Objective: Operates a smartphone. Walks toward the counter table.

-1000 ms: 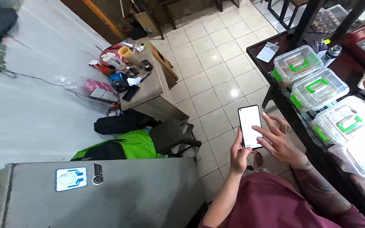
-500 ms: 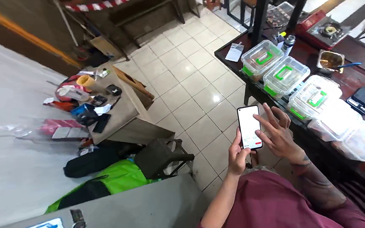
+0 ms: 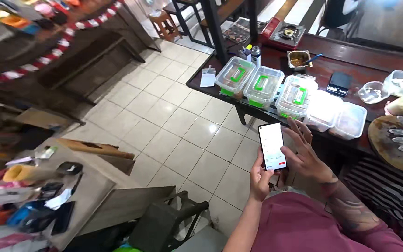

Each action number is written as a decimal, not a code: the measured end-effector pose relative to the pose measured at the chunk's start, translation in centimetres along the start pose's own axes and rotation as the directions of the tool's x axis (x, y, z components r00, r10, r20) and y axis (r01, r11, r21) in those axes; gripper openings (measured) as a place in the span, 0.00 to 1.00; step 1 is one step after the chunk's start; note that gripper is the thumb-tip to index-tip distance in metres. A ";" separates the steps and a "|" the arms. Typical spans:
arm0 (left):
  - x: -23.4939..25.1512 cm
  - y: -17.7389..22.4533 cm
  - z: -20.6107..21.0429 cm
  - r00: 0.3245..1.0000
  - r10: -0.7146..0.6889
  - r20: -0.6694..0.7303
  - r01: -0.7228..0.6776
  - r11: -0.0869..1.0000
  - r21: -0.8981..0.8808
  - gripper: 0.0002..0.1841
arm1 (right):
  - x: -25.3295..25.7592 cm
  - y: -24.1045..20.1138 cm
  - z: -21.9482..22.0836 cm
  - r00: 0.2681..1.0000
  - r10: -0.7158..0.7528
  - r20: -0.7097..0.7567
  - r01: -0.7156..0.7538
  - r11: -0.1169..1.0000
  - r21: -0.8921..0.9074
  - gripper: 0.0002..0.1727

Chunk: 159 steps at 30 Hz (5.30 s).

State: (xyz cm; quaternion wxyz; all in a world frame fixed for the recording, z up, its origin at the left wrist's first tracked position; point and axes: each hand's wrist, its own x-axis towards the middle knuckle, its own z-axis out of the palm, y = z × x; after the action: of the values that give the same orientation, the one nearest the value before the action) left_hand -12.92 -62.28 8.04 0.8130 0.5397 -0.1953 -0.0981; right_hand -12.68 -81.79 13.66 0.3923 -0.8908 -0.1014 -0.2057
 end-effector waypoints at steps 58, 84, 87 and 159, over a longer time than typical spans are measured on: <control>4.5 -9.9 20.6 0.912 -0.139 0.387 0.165 0.986 -0.034 0.42 | -16.2 9.3 -15.8 0.837 0.509 -0.201 -0.268 0.702 0.660 0.38; 3.0 -6.9 16.2 0.924 -0.114 0.364 0.109 0.993 0.033 0.37 | -13.2 6.4 -11.1 0.788 0.594 -0.164 -0.364 0.664 0.653 0.43; 3.0 -6.9 16.0 0.924 -0.116 0.363 0.111 0.993 0.035 0.38 | -13.1 6.2 -10.9 0.785 0.598 -0.162 -0.365 0.658 0.659 0.43; 3.3 -6.0 16.0 0.952 -0.172 0.255 0.152 0.984 0.097 0.35 | -13.7 5.6 -10.5 0.848 0.520 -0.106 -0.377 0.731 0.569 0.47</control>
State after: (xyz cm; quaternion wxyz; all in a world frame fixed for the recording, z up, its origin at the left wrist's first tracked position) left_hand -16.36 -79.29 8.68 0.7482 0.5665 -0.2599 -0.2274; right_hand -26.01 -93.57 10.26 0.6691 -0.7109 0.1179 -0.1819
